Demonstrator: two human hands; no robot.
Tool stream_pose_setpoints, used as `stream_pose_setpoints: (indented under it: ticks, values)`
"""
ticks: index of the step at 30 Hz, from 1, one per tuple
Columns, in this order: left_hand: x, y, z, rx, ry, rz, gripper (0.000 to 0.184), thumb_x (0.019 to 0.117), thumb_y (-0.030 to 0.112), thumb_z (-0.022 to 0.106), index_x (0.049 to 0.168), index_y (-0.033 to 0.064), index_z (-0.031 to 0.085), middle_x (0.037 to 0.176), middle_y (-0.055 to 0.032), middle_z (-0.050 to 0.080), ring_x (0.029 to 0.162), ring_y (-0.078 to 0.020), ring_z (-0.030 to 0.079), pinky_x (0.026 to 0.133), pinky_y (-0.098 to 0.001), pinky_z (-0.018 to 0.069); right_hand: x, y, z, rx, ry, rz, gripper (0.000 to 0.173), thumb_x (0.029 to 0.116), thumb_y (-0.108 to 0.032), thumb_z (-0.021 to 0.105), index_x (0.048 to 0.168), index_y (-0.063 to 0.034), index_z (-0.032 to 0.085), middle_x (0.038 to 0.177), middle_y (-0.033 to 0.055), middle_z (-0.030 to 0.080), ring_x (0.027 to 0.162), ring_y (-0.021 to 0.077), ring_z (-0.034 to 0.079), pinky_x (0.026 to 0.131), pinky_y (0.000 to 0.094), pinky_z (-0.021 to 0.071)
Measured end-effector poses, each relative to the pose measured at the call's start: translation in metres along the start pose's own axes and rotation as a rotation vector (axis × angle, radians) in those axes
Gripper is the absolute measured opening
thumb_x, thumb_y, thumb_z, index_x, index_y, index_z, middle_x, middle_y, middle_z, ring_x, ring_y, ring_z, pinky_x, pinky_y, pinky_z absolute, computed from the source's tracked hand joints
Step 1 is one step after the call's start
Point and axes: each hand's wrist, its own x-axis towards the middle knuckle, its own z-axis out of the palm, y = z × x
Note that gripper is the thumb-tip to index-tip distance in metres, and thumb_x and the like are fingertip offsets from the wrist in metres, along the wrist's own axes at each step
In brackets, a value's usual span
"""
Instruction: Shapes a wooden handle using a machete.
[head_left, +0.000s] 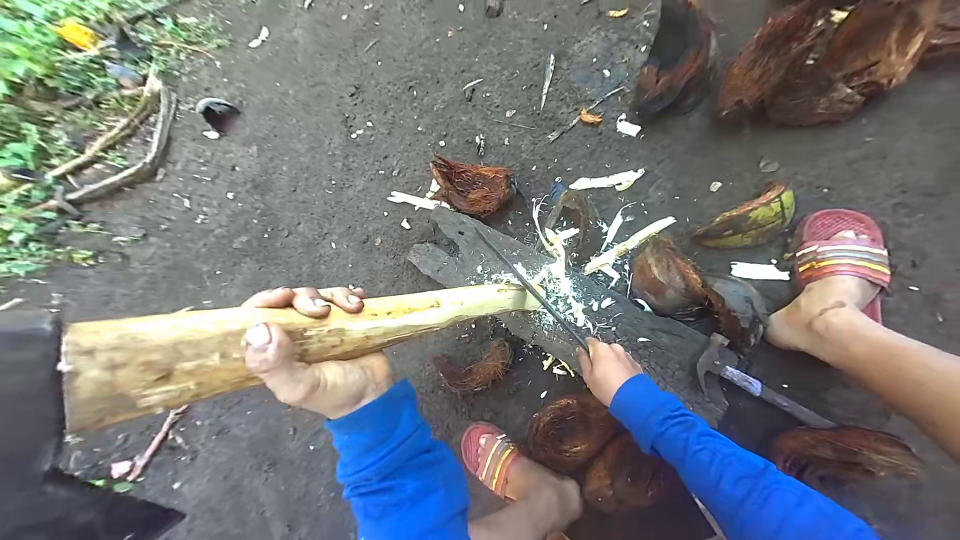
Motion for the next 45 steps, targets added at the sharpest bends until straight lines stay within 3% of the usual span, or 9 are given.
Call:
stream_pose_setpoints:
  ticks: [6,10,15,21,25,30,36,40,45]
  values:
    - [-0.004,0.0,-0.015,-0.01,-0.002,-0.007,0.024,0.0952,0.036,0.058,0.101,0.0125,0.062,0.077,-0.0012,0.063,0.067,-0.0187,0.066,0.069,-0.0387,0.0611,-0.02,-0.018,0.003,-0.078,0.102,-0.154,0.041,0.1114,-0.033,0.037,0.136,-0.008,0.058,0.107,0.0222,0.073,0.104,0.0426,0.072,0.087,0.0605,0.0555]
    - [-0.009,0.002,-0.031,-0.026,0.041,-0.013,0.025,0.0938,0.037,0.062,0.101,0.0126,0.065,0.078,-0.0013,0.065,0.069,-0.0189,0.067,0.071,-0.0398,0.0616,0.022,0.016,0.011,-0.061,0.032,0.018,0.044,0.1117,-0.032,0.037,0.139,-0.0058,0.058,0.122,0.0256,0.069,0.119,0.0433,0.066,0.099,0.0623,0.0507]
    - [-0.019,0.003,-0.044,-0.04,0.101,-0.016,0.024,0.0912,0.035,0.066,0.1,0.0124,0.066,0.078,-0.0012,0.065,0.069,-0.018,0.066,0.07,-0.0381,0.0613,0.009,0.004,0.001,-0.158,0.015,0.059,0.043,0.1118,-0.032,0.035,0.136,-0.0056,0.059,0.122,0.0239,0.069,0.119,0.0404,0.066,0.097,0.06,0.052]
    - [-0.024,0.004,-0.059,-0.006,0.09,-0.033,0.027,0.0945,0.039,0.058,0.102,0.0138,0.063,0.079,-0.0007,0.063,0.071,-0.0185,0.066,0.073,-0.0396,0.0609,-0.019,-0.015,0.004,-0.24,0.123,-0.142,0.039,0.1108,-0.031,0.038,0.136,-0.0091,0.059,0.108,0.022,0.073,0.103,0.0429,0.072,0.084,0.061,0.0558]
    - [-0.02,0.003,-0.057,-0.021,0.113,-0.03,0.023,0.0936,0.036,0.06,0.099,0.0139,0.065,0.077,-0.0005,0.066,0.071,-0.0179,0.068,0.073,-0.0384,0.0615,0.02,0.015,0.009,-0.166,0.05,0.039,0.043,0.1121,-0.033,0.036,0.139,-0.0073,0.058,0.12,0.0241,0.07,0.116,0.0425,0.067,0.097,0.062,0.0521]
    - [-0.021,0.003,-0.055,-0.037,0.104,-0.031,0.024,0.0935,0.036,0.061,0.1,0.0134,0.063,0.079,-0.0011,0.064,0.071,-0.0182,0.066,0.073,-0.038,0.0606,0.007,0.001,0.002,-0.187,0.041,0.057,0.044,0.1122,-0.033,0.035,0.138,-0.0068,0.059,0.119,0.023,0.071,0.116,0.0406,0.068,0.096,0.0598,0.0528]
    - [-0.016,0.002,-0.04,-0.017,0.102,-0.037,0.025,0.0926,0.038,0.064,0.101,0.0141,0.062,0.077,-0.0003,0.063,0.068,-0.017,0.065,0.069,-0.035,0.0598,-0.013,-0.009,0.009,-0.213,0.21,-0.2,0.038,0.1099,-0.03,0.04,0.131,-0.0075,0.062,0.101,0.0215,0.074,0.097,0.0427,0.074,0.079,0.0606,0.057]
    - [-0.014,-0.001,-0.045,-0.034,0.086,-0.049,0.027,0.093,0.039,0.063,0.103,0.0148,0.063,0.078,0.0003,0.064,0.071,-0.0168,0.065,0.072,-0.0357,0.0599,0.034,0.035,0.012,-0.147,0.039,0.136,0.043,0.1116,-0.031,0.037,0.137,-0.0058,0.06,0.125,0.0235,0.069,0.121,0.0404,0.066,0.101,0.0601,0.0507]
    - [-0.016,-0.002,-0.044,-0.101,0.123,-0.007,0.03,0.0855,0.037,0.074,0.1,0.0118,0.066,0.076,-0.0019,0.067,0.067,-0.0175,0.067,0.067,-0.035,0.0602,0.035,0.043,0.016,-0.114,0.039,0.183,0.039,0.1105,-0.03,0.041,0.127,-0.0037,0.065,0.121,0.0214,0.071,0.119,0.0371,0.067,0.1,0.0581,0.0516]
